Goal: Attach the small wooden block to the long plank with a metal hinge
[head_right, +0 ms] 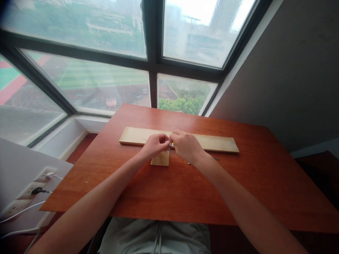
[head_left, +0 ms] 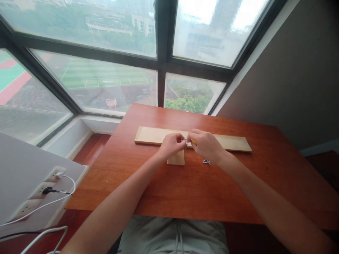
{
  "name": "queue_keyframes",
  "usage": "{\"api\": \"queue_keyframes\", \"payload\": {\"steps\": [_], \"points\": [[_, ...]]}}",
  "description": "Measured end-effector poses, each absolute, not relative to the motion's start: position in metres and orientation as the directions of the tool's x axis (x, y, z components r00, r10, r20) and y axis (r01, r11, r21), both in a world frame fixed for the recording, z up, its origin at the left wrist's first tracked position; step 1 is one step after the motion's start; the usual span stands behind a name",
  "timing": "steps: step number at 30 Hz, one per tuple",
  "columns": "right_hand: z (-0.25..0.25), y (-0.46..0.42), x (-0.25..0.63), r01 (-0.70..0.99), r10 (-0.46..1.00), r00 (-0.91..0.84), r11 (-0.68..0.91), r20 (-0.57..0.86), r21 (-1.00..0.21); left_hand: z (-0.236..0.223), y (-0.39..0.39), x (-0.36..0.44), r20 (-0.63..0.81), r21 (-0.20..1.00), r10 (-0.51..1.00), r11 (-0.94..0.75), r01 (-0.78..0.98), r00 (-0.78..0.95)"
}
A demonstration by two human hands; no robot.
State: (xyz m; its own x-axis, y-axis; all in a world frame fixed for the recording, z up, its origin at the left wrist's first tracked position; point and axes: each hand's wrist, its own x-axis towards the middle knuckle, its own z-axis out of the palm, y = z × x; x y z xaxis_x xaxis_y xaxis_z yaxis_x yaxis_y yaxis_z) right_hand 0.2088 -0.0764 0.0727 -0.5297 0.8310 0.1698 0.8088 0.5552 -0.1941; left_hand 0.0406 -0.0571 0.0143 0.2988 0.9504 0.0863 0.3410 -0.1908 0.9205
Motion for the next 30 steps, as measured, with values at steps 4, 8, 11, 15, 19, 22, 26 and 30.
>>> {"api": "queue_keyframes", "payload": {"steps": [4, 8, 11, 15, 19, 22, 26, 30], "points": [[0.072, -0.076, 0.207, 0.835, 0.860, -0.488, 0.509, 0.149, -0.208, 0.010, -0.056, 0.043, 0.037, 0.972, 0.952, -0.106, 0.211, 0.305], [0.069, -0.078, 0.207, 0.861, 0.894, -0.429, 0.447, 0.127, -0.242, 0.005, -0.054, 0.043, 0.072, 0.960, 0.960, -0.141, 0.243, 0.272], [0.069, -0.080, 0.206, 0.893, 0.926, -0.367, 0.378, 0.093, -0.243, 0.003, -0.053, 0.042, 0.116, 0.952, 0.969, -0.172, 0.254, 0.220], [0.068, -0.080, 0.205, 0.873, 0.931, -0.361, 0.355, 0.044, -0.335, 0.005, -0.055, 0.043, 0.167, 0.954, 0.968, -0.206, 0.216, 0.186], [0.066, -0.078, 0.203, 0.834, 0.935, -0.349, 0.339, 0.059, -0.435, 0.009, -0.058, 0.044, 0.225, 0.941, 0.959, -0.260, 0.215, 0.173], [0.067, -0.078, 0.203, 0.857, 0.954, -0.285, 0.299, 0.097, -0.420, 0.012, -0.059, 0.042, 0.279, 0.902, 0.947, -0.316, 0.296, 0.162], [0.071, -0.078, 0.204, 0.908, 0.957, -0.255, 0.285, 0.137, -0.308, 0.013, -0.059, 0.038, 0.344, 0.751, 0.923, -0.382, 0.538, 0.174], [0.072, -0.084, 0.213, 0.924, 0.952, -0.296, 0.307, 0.079, -0.230, 0.012, -0.059, 0.036, 0.352, 0.685, 0.917, -0.390, 0.615, 0.188]]}}
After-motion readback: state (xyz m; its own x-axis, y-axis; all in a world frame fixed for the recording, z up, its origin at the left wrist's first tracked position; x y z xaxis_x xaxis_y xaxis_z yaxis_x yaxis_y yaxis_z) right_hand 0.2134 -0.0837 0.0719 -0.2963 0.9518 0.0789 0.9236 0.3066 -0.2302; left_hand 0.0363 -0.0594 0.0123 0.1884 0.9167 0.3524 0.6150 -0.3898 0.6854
